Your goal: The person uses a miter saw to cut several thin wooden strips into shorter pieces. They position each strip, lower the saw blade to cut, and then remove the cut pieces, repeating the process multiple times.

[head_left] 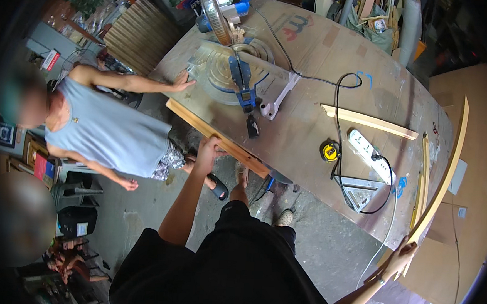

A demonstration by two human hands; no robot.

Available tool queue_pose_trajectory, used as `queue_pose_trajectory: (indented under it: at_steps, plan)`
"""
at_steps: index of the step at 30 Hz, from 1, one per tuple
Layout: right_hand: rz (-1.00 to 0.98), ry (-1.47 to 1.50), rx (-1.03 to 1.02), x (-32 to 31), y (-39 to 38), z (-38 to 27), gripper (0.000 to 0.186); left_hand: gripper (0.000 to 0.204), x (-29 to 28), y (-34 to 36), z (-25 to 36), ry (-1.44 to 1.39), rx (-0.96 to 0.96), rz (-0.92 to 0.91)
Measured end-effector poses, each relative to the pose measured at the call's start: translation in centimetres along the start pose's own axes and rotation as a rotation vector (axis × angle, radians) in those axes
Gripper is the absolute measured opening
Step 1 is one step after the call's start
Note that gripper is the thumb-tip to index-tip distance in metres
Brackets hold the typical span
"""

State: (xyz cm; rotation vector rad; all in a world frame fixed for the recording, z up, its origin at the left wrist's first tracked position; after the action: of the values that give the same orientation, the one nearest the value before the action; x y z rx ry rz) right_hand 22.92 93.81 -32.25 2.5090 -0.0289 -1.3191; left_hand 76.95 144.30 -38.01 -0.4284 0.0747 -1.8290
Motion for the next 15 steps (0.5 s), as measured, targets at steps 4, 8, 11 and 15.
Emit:
queue_pose_trajectory:
  at_steps: [4, 8, 11, 15]
  plan:
    - [-0.056, 0.349, -0.03, 4.6, -9.7, -11.3, 0.031, 0.02, -0.6, 9.2, 3.5, 0.016, 0.042, 0.18]
    - [-0.325, 0.328, 0.232, 14.0, -17.4, -24.7, 0.03, 0.031, -7.9, 18.6, 2.7, -0.003, 0.045, 0.298]
    - [-0.352, 0.204, 0.154, 22.1, -19.0, -29.0, 0.028, 0.053, -7.2, 22.9, 6.0, 0.256, 0.059, 0.329]
    - [-0.415, 0.045, 0.122, 28.0, -19.4, -32.3, 0.041, 0.053, -6.8, 25.5, 4.5, 0.601, 0.291, 0.322]
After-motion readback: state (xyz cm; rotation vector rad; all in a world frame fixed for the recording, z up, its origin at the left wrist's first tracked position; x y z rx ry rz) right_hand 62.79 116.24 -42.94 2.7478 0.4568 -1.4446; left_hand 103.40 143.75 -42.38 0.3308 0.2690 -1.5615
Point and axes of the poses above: each hand's wrist, its own y-axis towards the middle knuckle, its own x-axis out of the palm, z = x × y, the point moved 1 cm from there along y, towards the middle knuckle, and after that the axes turned 5 degrees about x, right-handed, at the moved point
